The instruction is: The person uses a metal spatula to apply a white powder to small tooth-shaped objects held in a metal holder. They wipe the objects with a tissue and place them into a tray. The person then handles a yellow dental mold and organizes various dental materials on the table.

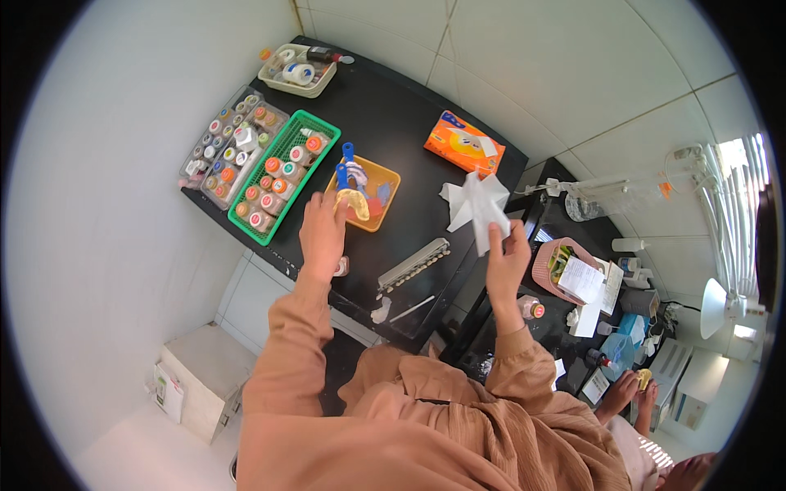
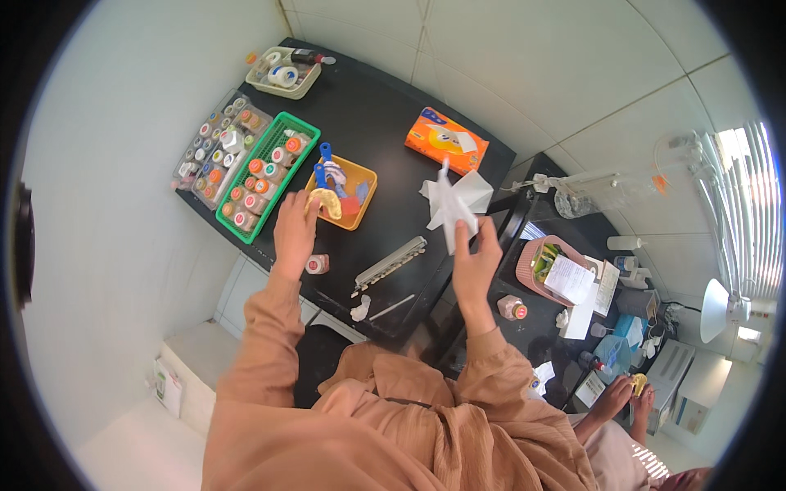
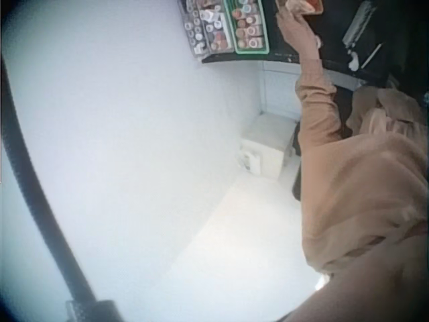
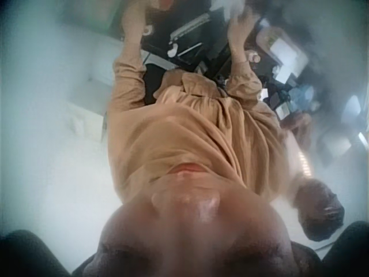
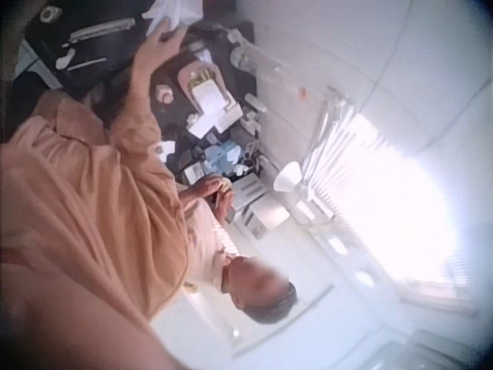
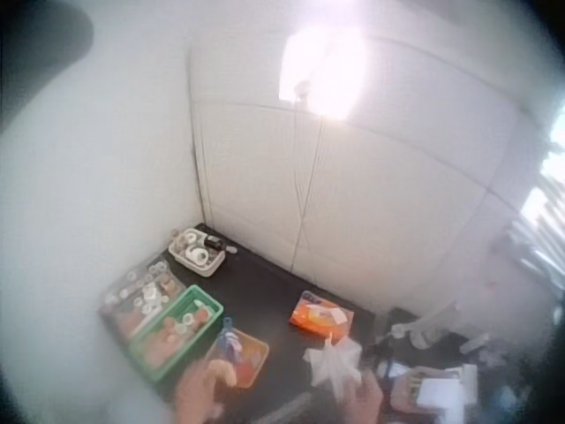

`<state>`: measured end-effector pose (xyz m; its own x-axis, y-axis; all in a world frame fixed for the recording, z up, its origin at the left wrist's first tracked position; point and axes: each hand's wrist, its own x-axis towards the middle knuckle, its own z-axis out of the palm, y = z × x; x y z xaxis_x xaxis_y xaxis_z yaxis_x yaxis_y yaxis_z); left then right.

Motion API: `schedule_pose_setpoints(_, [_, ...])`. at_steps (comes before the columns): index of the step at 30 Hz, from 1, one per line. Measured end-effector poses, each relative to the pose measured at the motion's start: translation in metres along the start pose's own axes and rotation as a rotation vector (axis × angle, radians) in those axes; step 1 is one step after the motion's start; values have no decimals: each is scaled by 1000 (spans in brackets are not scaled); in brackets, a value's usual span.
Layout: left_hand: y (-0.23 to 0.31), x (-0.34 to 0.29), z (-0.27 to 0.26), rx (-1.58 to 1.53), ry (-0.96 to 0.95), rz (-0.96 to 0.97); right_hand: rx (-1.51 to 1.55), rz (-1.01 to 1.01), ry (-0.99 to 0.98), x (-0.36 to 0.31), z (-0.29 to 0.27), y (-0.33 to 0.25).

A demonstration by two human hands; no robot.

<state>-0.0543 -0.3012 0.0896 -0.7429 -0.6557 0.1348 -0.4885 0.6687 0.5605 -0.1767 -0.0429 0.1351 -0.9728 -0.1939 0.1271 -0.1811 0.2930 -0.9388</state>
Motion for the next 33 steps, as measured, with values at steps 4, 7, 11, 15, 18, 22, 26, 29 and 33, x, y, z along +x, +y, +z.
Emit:
schedule_pose_setpoints(4, [-4, 31, 36, 95, -127, 94, -97, -102, -49, -4, 10, -8])
schedule_pose_setpoints(7, [-16, 36, 64, 145, -140, 159, -59, -105, -111, 8, 32, -12])
schedule_pose_setpoints(11, [-14, 32, 51, 101, -191, 97, -3, -153, -187, 25, 73, -18])
schedule_pose_setpoints(15, [-2, 39, -29, -228, -91, -57, -28, -258, -282, 34, 108, -8])
schedule_pose_setpoints(18, [71, 34, -152, -470, 310, 232, -154, -463, -298, 42, 120, 8])
schedule_pose_setpoints(22, [143, -32, -293, -374, 214, 1137, -240, -700, -340, 36, 155, 9])
schedule_pose_setpoints(26, [177, -53, -302, -317, -66, 1498, -345, -730, -310, 39, 156, 27])
schedule_pose_setpoints(29, [182, -72, -308, -275, -96, 1508, -343, -708, -310, 34, 153, 23])
schedule_pose_setpoints(33, [180, -77, -306, -288, -103, 1529, -371, -689, -316, 39, 135, 24])
